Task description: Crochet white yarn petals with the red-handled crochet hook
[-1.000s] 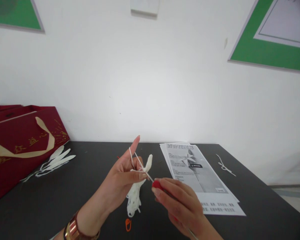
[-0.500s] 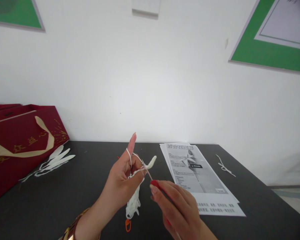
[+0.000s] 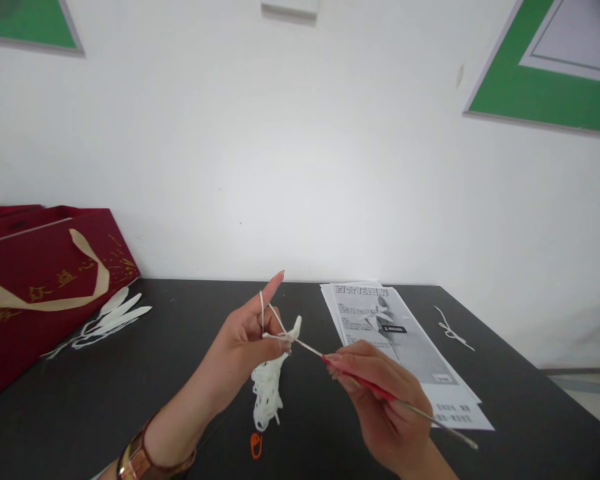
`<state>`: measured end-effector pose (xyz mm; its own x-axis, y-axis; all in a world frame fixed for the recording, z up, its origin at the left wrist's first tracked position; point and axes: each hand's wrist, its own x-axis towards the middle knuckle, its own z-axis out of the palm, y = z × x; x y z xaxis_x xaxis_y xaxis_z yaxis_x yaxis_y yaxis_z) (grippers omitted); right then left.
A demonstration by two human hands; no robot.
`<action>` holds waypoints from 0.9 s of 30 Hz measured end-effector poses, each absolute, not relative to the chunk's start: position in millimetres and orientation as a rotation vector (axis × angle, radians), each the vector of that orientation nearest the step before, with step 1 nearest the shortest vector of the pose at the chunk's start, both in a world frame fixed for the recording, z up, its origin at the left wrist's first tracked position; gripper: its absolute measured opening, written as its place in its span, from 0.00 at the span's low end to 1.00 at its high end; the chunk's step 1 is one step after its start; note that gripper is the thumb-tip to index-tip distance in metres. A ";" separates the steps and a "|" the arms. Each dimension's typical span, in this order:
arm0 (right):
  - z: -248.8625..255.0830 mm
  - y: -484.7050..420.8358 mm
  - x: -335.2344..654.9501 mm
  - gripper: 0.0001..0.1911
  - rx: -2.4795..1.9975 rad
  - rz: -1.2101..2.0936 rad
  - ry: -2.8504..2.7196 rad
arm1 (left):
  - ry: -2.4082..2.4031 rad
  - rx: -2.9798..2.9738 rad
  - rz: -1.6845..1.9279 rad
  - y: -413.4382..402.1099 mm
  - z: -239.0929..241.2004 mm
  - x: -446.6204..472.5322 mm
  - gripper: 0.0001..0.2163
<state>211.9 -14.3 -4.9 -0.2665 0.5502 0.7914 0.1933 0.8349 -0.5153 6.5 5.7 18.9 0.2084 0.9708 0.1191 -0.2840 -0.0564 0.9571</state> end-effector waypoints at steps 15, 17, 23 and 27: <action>-1.9 -2.7 217.8 0.07 -0.463 1.062 -1.383 | 0.587 0.922 0.945 4.5 17.0 6.7 0.38; -1.6 -1.0 216.0 0.07 -0.446 1.127 -1.330 | 0.570 0.936 0.926 3.3 16.4 5.9 0.38; 2.3 -0.5 212.0 0.08 -0.464 1.220 -1.230 | 0.535 0.950 0.895 -0.3 16.3 4.5 0.38; 3.3 -1.1 213.5 0.10 -0.494 1.192 -1.265 | 0.512 0.942 0.865 0.3 15.0 4.9 0.38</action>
